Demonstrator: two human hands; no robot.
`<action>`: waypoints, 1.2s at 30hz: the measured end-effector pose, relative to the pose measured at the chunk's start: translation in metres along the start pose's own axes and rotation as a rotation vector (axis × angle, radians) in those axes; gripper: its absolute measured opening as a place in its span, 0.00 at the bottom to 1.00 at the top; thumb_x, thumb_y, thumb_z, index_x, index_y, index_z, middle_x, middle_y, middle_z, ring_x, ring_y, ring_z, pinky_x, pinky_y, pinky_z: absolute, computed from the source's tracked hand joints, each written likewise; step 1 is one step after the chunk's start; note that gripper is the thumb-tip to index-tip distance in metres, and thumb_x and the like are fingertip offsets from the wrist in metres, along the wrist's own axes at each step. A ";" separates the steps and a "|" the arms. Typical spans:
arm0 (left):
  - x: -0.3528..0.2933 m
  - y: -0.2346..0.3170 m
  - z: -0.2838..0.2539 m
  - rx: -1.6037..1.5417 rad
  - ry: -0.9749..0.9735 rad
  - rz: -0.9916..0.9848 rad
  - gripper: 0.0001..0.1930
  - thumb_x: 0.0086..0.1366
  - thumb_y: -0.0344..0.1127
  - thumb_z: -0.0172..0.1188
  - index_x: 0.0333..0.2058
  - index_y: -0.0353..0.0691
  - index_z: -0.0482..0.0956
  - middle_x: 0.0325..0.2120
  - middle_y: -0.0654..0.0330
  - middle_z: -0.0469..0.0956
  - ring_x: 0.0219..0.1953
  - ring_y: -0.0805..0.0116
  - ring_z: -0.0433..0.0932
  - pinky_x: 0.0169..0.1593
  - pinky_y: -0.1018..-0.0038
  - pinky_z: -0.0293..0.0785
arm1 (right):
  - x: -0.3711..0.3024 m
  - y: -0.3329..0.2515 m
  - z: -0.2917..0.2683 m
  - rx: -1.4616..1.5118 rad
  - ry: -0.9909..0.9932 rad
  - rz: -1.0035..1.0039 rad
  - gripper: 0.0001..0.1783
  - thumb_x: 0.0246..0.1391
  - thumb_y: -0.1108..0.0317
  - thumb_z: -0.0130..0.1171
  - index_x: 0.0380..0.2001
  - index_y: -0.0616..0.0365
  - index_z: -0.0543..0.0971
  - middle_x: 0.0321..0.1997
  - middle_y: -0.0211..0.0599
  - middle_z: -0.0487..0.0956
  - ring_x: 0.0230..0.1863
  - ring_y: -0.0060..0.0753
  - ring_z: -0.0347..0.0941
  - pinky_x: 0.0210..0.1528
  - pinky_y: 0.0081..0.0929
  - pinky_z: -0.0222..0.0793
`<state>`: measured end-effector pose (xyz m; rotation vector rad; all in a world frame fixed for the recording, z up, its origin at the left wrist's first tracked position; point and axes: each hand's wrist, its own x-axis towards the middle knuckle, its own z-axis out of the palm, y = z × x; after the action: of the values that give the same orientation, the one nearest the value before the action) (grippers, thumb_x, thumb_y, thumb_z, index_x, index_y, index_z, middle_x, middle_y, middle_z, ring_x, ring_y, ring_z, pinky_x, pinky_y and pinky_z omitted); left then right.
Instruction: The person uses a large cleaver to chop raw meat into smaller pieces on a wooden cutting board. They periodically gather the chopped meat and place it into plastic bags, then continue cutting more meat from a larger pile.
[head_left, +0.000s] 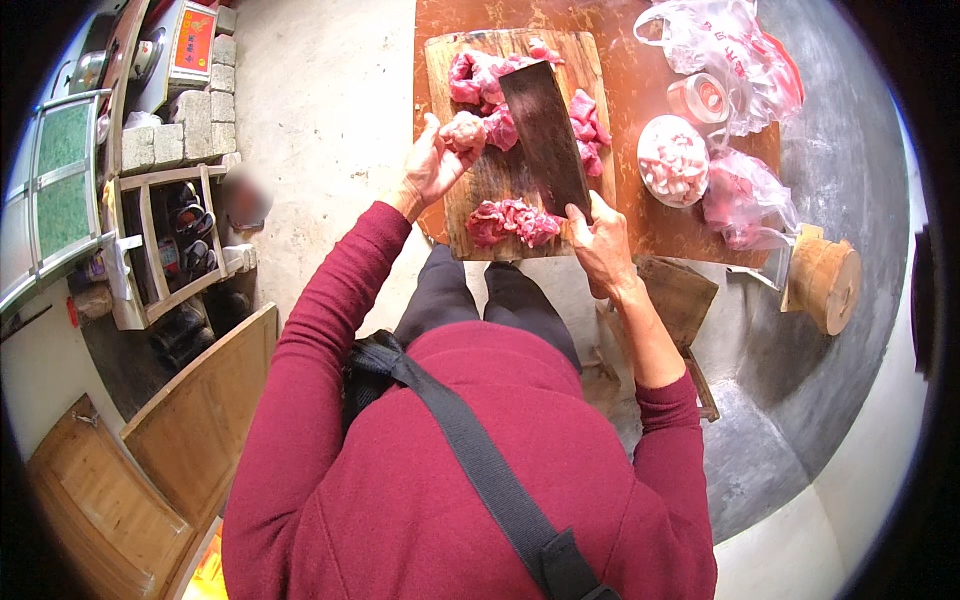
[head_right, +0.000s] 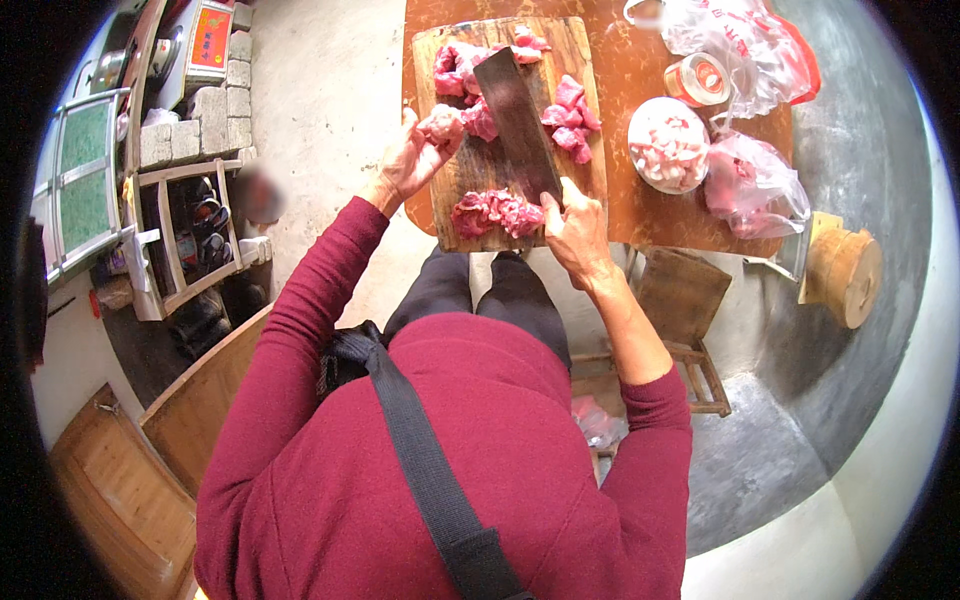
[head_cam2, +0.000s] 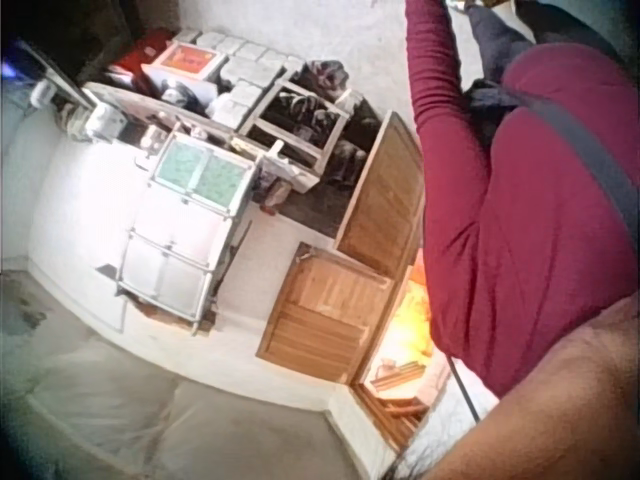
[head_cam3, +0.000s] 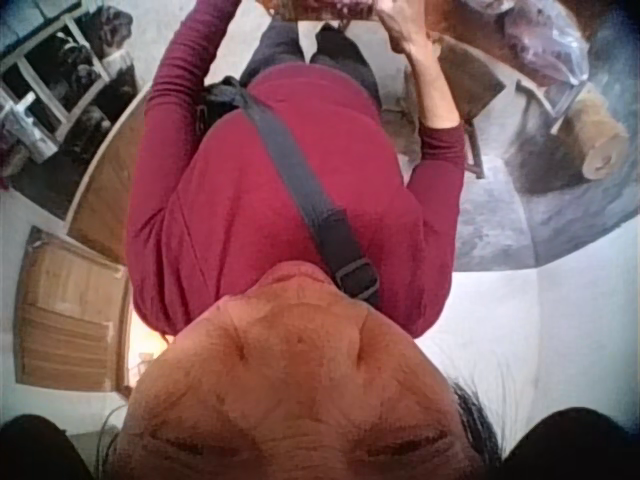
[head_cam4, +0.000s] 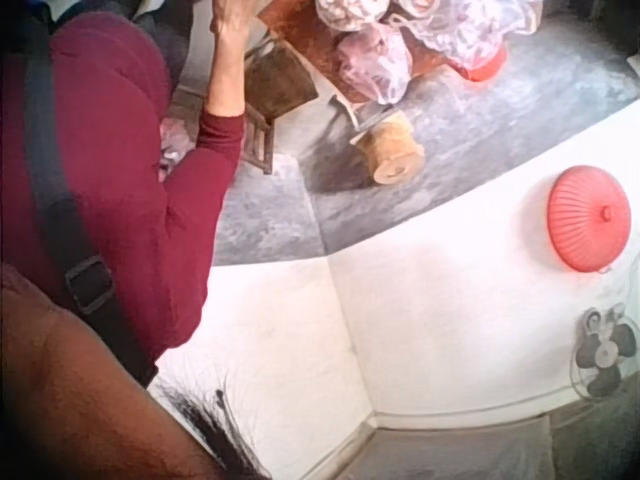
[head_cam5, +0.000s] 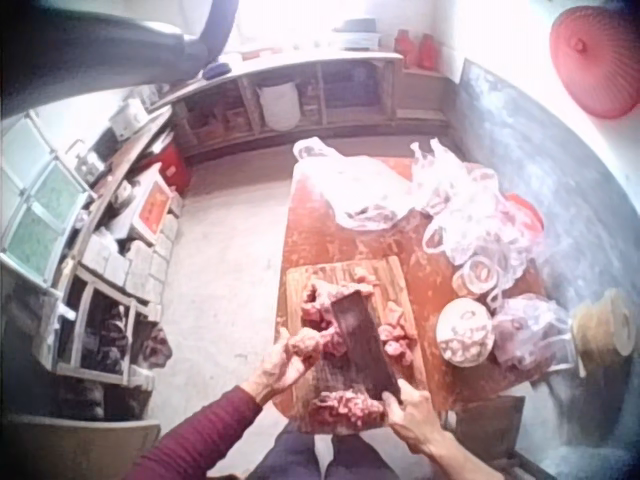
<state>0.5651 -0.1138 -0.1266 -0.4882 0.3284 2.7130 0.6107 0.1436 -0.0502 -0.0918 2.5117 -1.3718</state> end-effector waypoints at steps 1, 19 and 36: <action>-0.001 0.001 0.000 0.034 -0.023 -0.012 0.13 0.67 0.39 0.47 0.39 0.33 0.67 0.29 0.61 0.67 0.35 0.71 0.69 0.53 0.69 0.69 | -0.003 0.000 0.000 -0.005 0.008 0.001 0.10 0.52 0.69 0.53 0.31 0.67 0.72 0.16 0.55 0.71 0.16 0.45 0.71 0.21 0.37 0.62; -0.029 -0.001 -0.033 1.368 0.290 -0.053 0.21 0.63 0.49 0.53 0.44 0.37 0.74 0.35 0.61 0.76 0.27 0.75 0.75 0.31 0.77 0.75 | -0.005 -0.009 0.018 -0.386 -0.155 -0.153 0.10 0.50 0.71 0.50 0.37 0.61 0.71 0.21 0.59 0.73 0.26 0.60 0.72 0.27 0.47 0.67; -0.008 -0.015 -0.073 1.391 0.483 0.136 0.11 0.60 0.35 0.57 0.32 0.32 0.76 0.26 0.60 0.77 0.27 0.76 0.75 0.32 0.77 0.73 | 0.013 -0.014 0.027 -0.582 -0.247 -0.195 0.07 0.49 0.71 0.48 0.33 0.58 0.69 0.23 0.56 0.75 0.28 0.58 0.74 0.28 0.49 0.70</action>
<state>0.5993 -0.1233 -0.1927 -0.6207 2.1318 1.7426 0.6048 0.1116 -0.0548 -0.5945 2.6455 -0.5926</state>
